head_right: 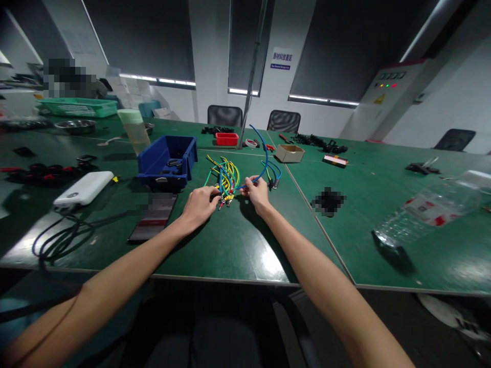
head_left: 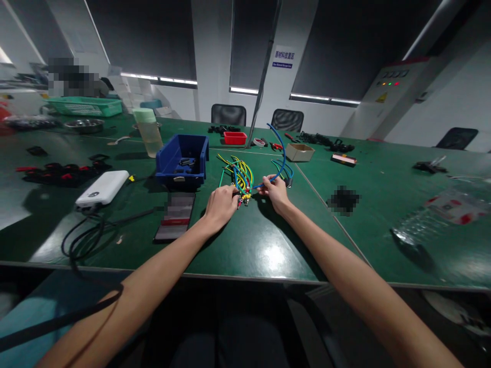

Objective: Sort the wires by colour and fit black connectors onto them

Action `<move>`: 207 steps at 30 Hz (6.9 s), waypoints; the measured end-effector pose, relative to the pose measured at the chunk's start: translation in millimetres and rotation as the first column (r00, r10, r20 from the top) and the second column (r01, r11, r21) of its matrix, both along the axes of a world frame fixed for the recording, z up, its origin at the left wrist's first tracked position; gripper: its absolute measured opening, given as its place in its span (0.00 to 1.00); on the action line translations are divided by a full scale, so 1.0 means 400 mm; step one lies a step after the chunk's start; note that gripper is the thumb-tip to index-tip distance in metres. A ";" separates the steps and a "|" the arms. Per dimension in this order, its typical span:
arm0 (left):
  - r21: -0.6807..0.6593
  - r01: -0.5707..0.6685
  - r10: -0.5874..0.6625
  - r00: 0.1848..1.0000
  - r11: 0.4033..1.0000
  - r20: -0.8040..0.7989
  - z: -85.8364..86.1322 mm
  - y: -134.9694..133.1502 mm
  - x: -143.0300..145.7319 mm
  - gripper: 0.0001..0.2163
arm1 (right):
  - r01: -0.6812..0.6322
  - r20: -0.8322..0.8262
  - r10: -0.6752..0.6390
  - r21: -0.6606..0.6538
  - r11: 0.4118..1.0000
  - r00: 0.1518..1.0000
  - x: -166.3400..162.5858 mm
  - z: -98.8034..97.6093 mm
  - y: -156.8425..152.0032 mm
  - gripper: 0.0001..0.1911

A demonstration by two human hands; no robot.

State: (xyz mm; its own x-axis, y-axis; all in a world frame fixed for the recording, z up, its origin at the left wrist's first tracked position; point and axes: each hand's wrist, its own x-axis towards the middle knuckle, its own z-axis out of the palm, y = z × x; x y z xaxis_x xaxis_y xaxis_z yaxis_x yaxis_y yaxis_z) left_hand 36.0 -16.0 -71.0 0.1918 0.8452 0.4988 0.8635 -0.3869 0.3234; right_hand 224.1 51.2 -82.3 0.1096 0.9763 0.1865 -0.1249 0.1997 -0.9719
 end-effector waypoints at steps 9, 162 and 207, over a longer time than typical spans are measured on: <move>-0.037 -0.040 0.041 0.998 0.999 0.037 0.004 0.001 -0.001 0.08 | 0.003 0.021 -0.004 0.066 0.998 1.000 -0.003 0.007 -0.008 0.20; -0.066 0.096 -0.087 0.988 0.993 0.125 0.001 0.011 0.012 0.05 | -0.110 0.343 0.053 0.149 0.983 0.938 -0.029 0.047 -0.050 0.19; -0.006 0.271 -0.262 0.935 0.962 0.238 -0.010 0.022 0.012 0.14 | -0.092 0.105 0.087 0.042 0.995 0.991 -0.037 0.036 -0.047 0.22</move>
State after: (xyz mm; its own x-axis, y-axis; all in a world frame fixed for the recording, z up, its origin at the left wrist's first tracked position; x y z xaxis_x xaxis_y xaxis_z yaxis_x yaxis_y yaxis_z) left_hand 40.6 -7.0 -74.8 0.2954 0.7984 0.5247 0.6293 -0.5759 0.5219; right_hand 209.1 32.3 -67.7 0.0000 0.9713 0.2378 -0.0441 0.2375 -0.9704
